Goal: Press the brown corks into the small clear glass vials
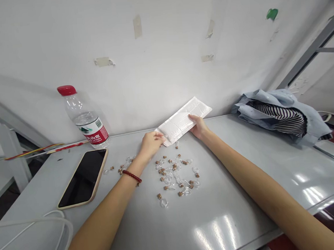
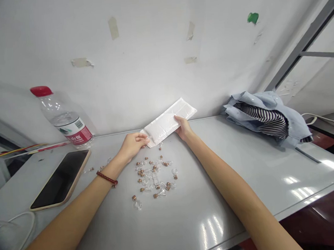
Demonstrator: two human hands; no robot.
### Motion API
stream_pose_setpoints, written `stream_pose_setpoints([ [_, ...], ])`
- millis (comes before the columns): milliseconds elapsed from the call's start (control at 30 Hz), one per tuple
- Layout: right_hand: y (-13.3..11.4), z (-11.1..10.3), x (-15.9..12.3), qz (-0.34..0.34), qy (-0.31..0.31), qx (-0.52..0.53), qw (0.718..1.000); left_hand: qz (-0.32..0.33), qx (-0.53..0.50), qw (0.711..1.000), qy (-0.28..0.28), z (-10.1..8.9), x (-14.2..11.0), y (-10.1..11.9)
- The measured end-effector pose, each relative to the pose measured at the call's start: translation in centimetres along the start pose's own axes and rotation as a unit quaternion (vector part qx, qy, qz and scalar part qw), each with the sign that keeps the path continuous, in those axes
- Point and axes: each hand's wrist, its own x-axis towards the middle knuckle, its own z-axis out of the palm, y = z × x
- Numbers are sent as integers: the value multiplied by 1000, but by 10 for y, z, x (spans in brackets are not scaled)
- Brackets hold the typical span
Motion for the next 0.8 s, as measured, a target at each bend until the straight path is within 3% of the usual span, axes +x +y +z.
stream_pose_setpoints([
  [267, 0, 0, 3, 19, 11, 22, 1000, -90, -199, 974, -57, -15, 1, 1],
  [600, -8, 4, 1, 57, 54, 99, 992, -90, -295, 948, -75, -33, -5, 33],
  [800, -9, 22, -5, 64, 52, 123, 989, -89, -328, 938, -68, -36, -11, 52],
])
